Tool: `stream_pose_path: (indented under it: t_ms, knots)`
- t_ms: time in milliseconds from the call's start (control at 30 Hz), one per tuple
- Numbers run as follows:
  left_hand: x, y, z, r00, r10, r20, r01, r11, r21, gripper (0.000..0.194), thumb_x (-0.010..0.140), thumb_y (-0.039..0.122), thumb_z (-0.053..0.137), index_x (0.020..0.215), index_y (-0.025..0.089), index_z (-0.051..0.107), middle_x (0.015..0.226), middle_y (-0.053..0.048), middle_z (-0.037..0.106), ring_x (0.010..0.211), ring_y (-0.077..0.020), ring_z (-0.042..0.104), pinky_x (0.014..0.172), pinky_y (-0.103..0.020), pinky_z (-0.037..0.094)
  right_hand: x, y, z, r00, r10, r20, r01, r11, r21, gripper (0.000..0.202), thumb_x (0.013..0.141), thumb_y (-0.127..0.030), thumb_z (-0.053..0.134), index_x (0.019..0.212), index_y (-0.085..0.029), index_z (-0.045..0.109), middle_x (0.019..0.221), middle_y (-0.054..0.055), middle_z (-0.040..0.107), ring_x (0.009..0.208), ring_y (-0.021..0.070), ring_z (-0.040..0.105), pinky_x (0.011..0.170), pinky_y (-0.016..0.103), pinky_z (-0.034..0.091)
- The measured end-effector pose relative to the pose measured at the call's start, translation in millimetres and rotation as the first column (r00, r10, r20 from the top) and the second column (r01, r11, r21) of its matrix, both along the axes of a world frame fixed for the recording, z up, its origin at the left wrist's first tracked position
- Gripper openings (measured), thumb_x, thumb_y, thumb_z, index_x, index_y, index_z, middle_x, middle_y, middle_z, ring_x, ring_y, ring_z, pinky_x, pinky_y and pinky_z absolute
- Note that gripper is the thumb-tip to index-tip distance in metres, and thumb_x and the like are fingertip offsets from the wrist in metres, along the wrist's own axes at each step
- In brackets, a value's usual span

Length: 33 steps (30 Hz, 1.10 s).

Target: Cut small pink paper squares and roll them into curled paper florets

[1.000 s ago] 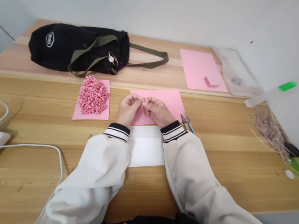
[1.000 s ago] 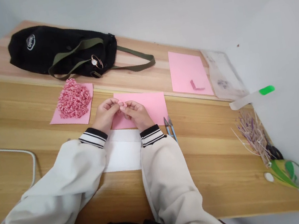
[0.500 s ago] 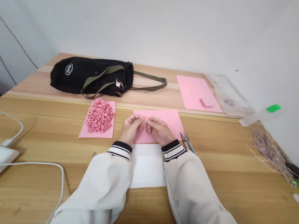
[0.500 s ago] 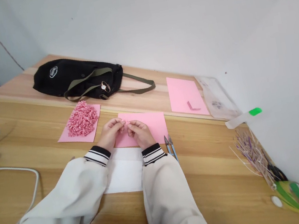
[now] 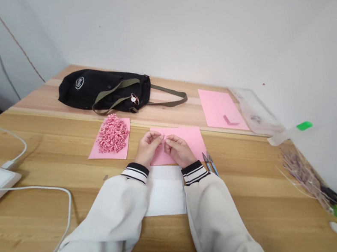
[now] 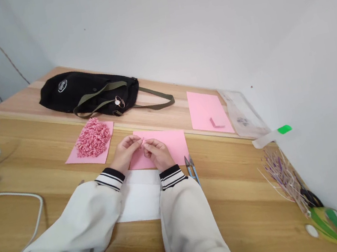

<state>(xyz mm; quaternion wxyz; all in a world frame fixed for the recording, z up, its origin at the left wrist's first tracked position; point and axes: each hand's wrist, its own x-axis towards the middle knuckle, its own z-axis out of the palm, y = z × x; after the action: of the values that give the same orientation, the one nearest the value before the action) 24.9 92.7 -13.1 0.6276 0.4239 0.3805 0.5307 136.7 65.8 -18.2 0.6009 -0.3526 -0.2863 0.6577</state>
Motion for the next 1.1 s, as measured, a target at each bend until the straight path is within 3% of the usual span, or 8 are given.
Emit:
stream_pose_path:
  t_ms: [533, 1100]
  knots:
    - [-2.3, -2.5, 2.2, 0.997, -0.042, -0.063, 0.043, 0.999, 0.014, 0.012, 0.055, 0.023, 0.067, 0.059, 0.014, 0.061, 0.061, 0.001, 0.060, 0.062, -0.0107, 0.053, 0.066, -0.025, 0.043, 1.8, 0.4, -1.9, 1.000, 0.011, 0.019, -0.011, 1.000, 0.003, 0.015, 0.062, -0.020, 0.068, 0.061, -0.016, 0.054, 0.045, -0.006, 0.050, 0.043, 0.0050, 0.042, 0.046, 0.021, 0.029]
    - [0.0, -2.0, -0.6, 0.996, -0.075, -0.049, 0.075, 0.997, 0.012, 0.013, 0.061, 0.025, 0.063, 0.059, 0.014, 0.057, 0.054, 0.002, 0.057, 0.054, -0.0092, 0.050, 0.059, -0.023, 0.039, 0.8, 0.6, -0.1, 0.999, 0.021, -0.030, -0.022, 0.999, -0.038, 0.011, 0.070, -0.019, 0.061, 0.060, -0.015, 0.055, 0.047, -0.003, 0.052, 0.046, 0.0060, 0.045, 0.046, 0.019, 0.032]
